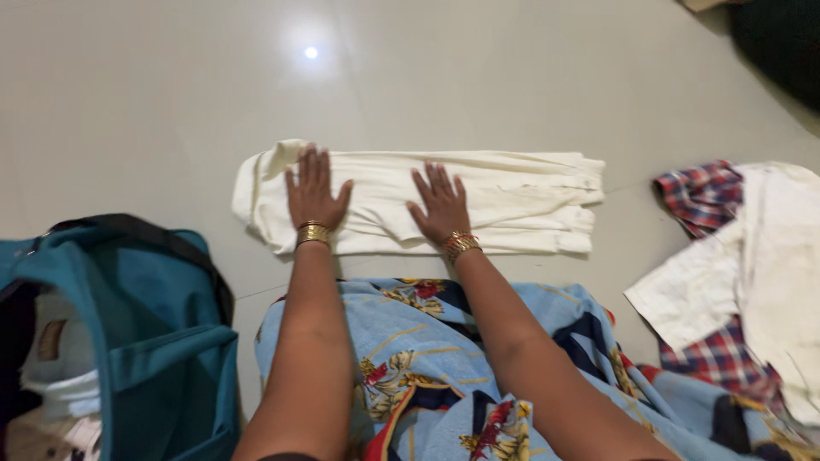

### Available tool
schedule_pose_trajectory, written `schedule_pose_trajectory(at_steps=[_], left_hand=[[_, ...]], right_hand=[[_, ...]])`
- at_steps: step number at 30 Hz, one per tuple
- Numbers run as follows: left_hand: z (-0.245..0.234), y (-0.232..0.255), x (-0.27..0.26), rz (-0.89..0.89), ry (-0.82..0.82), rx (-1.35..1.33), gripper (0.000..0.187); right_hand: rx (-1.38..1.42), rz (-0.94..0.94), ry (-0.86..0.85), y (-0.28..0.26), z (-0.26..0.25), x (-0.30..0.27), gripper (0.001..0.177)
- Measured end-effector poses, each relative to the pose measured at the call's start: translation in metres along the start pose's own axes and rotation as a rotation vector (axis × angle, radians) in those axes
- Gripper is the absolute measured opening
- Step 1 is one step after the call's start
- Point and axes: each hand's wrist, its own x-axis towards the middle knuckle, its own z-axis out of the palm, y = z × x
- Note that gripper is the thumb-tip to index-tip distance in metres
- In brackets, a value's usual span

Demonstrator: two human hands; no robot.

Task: The person folds two shirts by hand and places them inside a bag.

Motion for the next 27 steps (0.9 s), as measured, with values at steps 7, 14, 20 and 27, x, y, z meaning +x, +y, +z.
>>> schedule_pose_trajectory(at_steps=[7, 14, 20, 27], left_hand=[[-0.001, -0.009, -0.01, -0.042, -0.028, -0.035, 0.085], [-0.05, 0.04, -0.024, -0.085, 0.032, -0.221, 0.082], [-0.063, 0.062, -0.078, -0.185, -0.029, -0.452, 0.074], [-0.036, 0.058, -0.043, -0.126, -0.221, -0.25, 0.103]], right_hand=[[0.351, -0.016, 0.209, 0.063, -0.009, -0.054, 0.058], [0.133, 0.698, 0.861, 0.217, -0.019, -0.157, 0.027], [0.409, 0.988, 0.806, 0.262, -0.004, -0.157, 0.027], [0.235, 1.229, 0.445, 0.222, -0.046, -0.103, 0.07]])
